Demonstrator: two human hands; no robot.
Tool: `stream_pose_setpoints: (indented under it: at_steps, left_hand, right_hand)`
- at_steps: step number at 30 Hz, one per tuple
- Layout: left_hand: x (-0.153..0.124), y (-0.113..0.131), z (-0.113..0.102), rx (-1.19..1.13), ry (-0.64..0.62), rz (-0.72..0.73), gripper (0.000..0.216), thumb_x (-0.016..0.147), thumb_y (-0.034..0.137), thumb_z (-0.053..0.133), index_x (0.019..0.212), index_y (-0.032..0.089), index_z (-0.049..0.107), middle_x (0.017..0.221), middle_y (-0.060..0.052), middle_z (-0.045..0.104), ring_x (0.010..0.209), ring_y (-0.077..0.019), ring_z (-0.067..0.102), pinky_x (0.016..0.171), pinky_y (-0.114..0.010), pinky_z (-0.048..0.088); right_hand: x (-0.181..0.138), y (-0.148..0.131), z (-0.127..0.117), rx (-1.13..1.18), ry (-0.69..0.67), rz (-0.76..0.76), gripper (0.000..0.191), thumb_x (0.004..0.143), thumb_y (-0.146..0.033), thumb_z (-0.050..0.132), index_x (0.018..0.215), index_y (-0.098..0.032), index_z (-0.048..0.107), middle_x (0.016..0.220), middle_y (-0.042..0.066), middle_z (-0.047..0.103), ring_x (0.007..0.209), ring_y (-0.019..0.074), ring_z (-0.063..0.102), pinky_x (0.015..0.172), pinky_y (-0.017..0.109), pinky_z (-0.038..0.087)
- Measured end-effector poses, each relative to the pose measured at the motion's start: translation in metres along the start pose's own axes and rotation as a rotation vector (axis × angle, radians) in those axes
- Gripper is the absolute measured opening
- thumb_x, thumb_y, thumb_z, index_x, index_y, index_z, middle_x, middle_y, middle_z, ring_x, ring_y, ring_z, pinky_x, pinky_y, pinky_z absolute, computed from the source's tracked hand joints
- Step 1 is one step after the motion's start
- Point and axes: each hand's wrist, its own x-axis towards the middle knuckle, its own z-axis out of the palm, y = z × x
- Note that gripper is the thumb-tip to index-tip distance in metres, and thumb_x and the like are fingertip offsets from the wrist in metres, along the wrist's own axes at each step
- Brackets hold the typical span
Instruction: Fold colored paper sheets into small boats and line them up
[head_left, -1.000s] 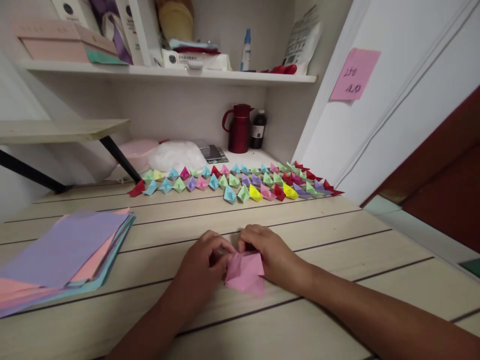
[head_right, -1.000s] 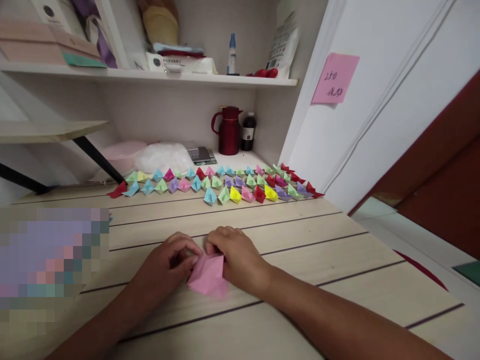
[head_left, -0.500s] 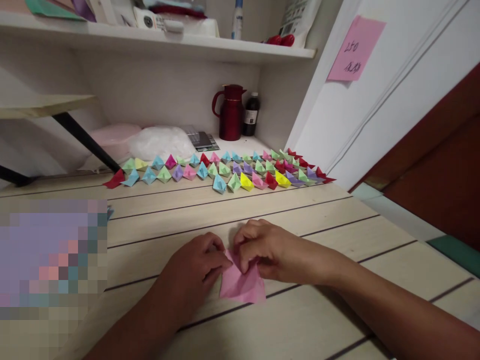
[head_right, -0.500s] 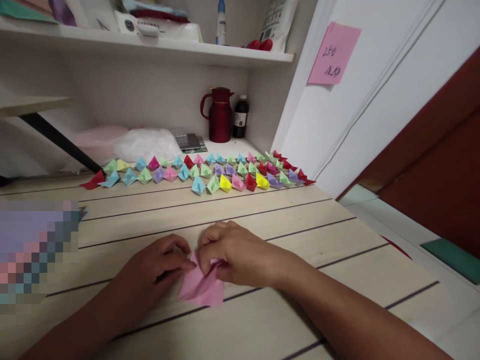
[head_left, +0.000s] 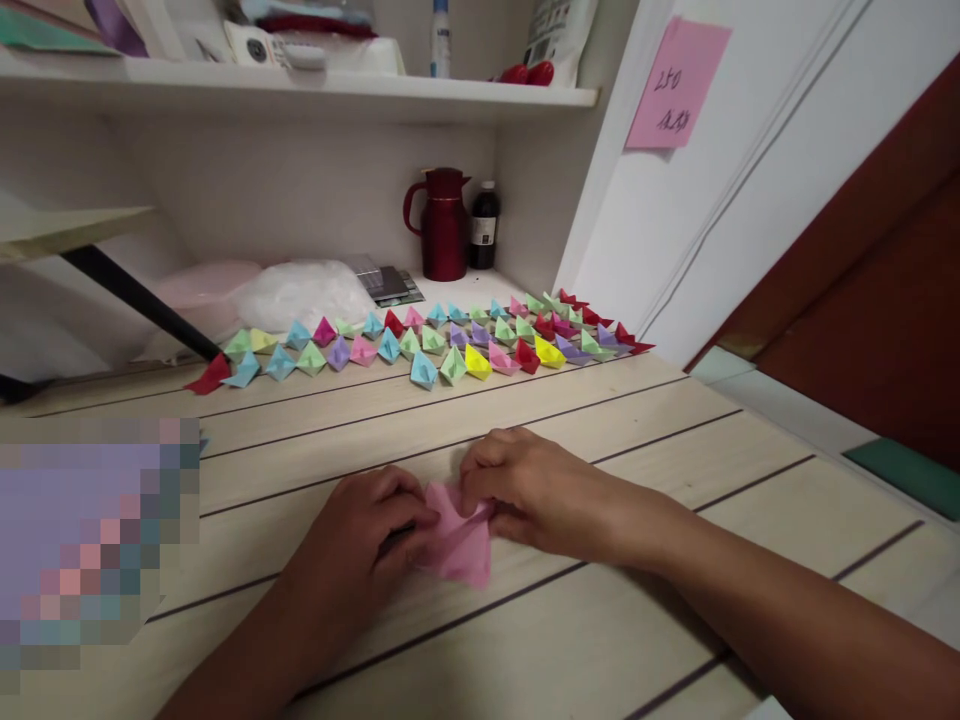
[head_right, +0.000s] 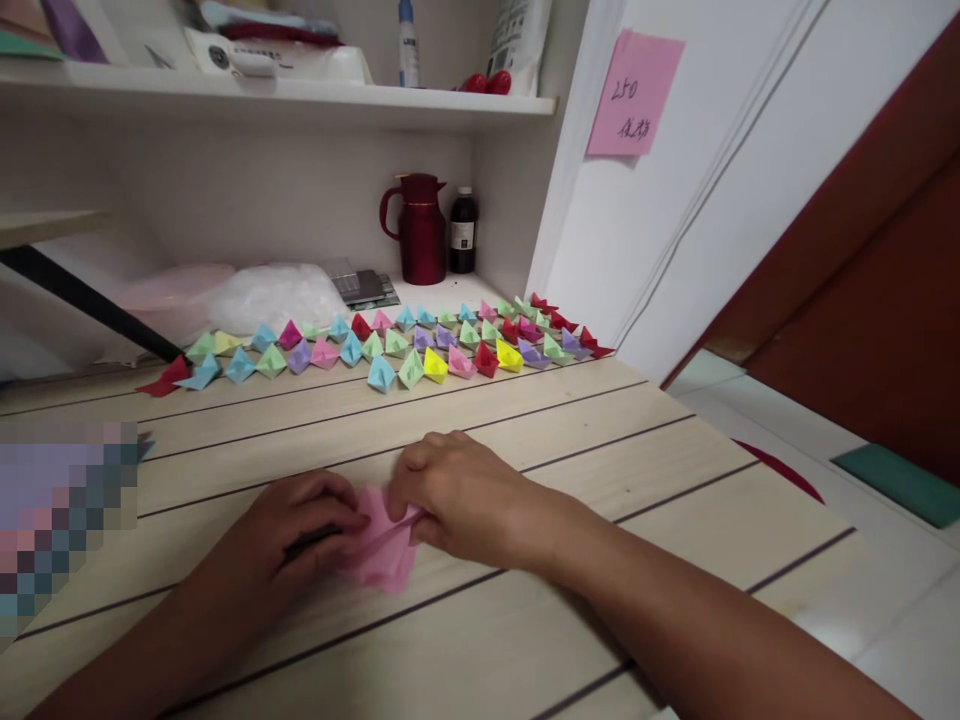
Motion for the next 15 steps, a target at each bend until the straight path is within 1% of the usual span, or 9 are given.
stream_pose_setpoints:
  at_steps: [3, 7, 11, 15]
  left_hand:
    - [0.0, -0.002, 0.0, -0.011, -0.006, -0.027, 0.021, 0.089, 0.028, 0.052, 0.09, 0.029, 0.073, 0.099, -0.002, 0.067, 0.09, -0.0186, 0.061, 0.081, -0.033, 0.045]
    - [0.003, -0.004, -0.001, -0.061, 0.002, -0.103, 0.023, 0.088, 0.027, 0.051, 0.082, 0.026, 0.073, 0.091, -0.002, 0.066, 0.083, -0.0166, 0.061, 0.076, -0.03, 0.046]
    - [0.004, -0.004, 0.0, -0.069, 0.022, -0.177, 0.016, 0.083, 0.026, 0.056, 0.077, 0.025, 0.071, 0.087, -0.001, 0.065, 0.078, -0.0163, 0.06, 0.073, -0.03, 0.045]
    - [0.004, -0.005, 0.001, -0.06, 0.002, -0.182, 0.011, 0.082, 0.024, 0.058, 0.08, 0.025, 0.069, 0.088, -0.001, 0.064, 0.08, -0.017, 0.059, 0.076, -0.031, 0.043]
  right_hand:
    - [-0.001, 0.001, -0.001, 0.012, 0.011, 0.009, 0.009, 0.083, -0.019, 0.065, 0.091, -0.023, 0.068, 0.099, 0.004, 0.066, 0.094, 0.0211, 0.058, 0.087, 0.036, 0.041]
    - [0.002, -0.003, 0.002, 0.032, 0.028, 0.063, 0.005, 0.085, -0.022, 0.064, 0.087, -0.02, 0.069, 0.094, 0.005, 0.066, 0.092, 0.021, 0.058, 0.085, 0.035, 0.042]
    - [0.003, -0.008, 0.003, 0.041, 0.043, 0.115, 0.008, 0.086, -0.025, 0.065, 0.086, -0.019, 0.069, 0.091, 0.006, 0.065, 0.091, 0.0213, 0.057, 0.081, 0.033, 0.043]
    - [0.004, -0.01, 0.005, -0.002, 0.05, 0.156, 0.014, 0.088, -0.031, 0.063, 0.089, -0.019, 0.068, 0.092, 0.007, 0.063, 0.09, 0.0222, 0.057, 0.077, 0.033, 0.043]
